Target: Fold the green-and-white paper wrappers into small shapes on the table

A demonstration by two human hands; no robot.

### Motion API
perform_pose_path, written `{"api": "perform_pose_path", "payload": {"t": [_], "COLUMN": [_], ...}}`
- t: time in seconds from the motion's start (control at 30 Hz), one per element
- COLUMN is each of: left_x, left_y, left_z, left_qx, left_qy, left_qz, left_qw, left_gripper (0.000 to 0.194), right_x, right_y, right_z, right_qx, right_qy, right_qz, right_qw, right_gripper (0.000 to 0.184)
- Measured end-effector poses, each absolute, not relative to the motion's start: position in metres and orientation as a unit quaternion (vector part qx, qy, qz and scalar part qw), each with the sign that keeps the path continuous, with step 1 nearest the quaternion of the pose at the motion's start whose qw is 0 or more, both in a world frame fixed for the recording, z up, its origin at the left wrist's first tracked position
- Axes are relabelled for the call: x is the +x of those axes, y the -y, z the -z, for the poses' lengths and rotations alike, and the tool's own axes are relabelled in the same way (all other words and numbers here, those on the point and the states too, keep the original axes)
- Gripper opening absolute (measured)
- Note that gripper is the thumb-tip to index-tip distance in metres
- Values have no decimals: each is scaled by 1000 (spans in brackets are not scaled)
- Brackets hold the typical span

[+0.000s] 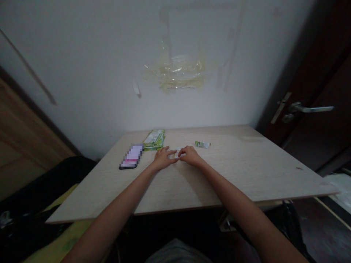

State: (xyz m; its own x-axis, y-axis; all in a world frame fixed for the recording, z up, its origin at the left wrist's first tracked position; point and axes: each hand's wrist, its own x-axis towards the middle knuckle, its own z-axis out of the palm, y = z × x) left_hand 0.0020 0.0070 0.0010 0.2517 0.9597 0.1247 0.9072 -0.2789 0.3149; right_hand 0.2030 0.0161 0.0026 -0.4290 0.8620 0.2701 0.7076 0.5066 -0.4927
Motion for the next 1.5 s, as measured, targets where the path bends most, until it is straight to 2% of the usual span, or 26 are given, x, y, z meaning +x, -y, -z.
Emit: {"api": "perform_pose_path", "payload": {"t": [0.37,0.77,1.0,1.17,1.5], "left_x": [2,1,1,-3,-7], "left_y": [-9,-10,-6,-7,-12], "left_z": [-3,6,6,5,6], "left_qx": [781,788,771,761,753], "left_qy": [-603,-592,-599,-600,-588], "left_qz": [-128,-144,-204,-242,-290], "left_qw": [104,88,71,50,55], "left_gripper": [59,59,48,37,27], "right_x": [202,209,220,222,223], "right_y": [-26,-22,-23,-21,-17], "right_z": [4,11,14,14,8], "right_qx": [-488,-454,-395,-402,-405], "right_qy": [829,842,858,855,865], "right_qz": [-150,-152,-145,-131,-96], "right_qw": [226,250,294,300,280], "right_gripper": [20,21,29,30,34]}}
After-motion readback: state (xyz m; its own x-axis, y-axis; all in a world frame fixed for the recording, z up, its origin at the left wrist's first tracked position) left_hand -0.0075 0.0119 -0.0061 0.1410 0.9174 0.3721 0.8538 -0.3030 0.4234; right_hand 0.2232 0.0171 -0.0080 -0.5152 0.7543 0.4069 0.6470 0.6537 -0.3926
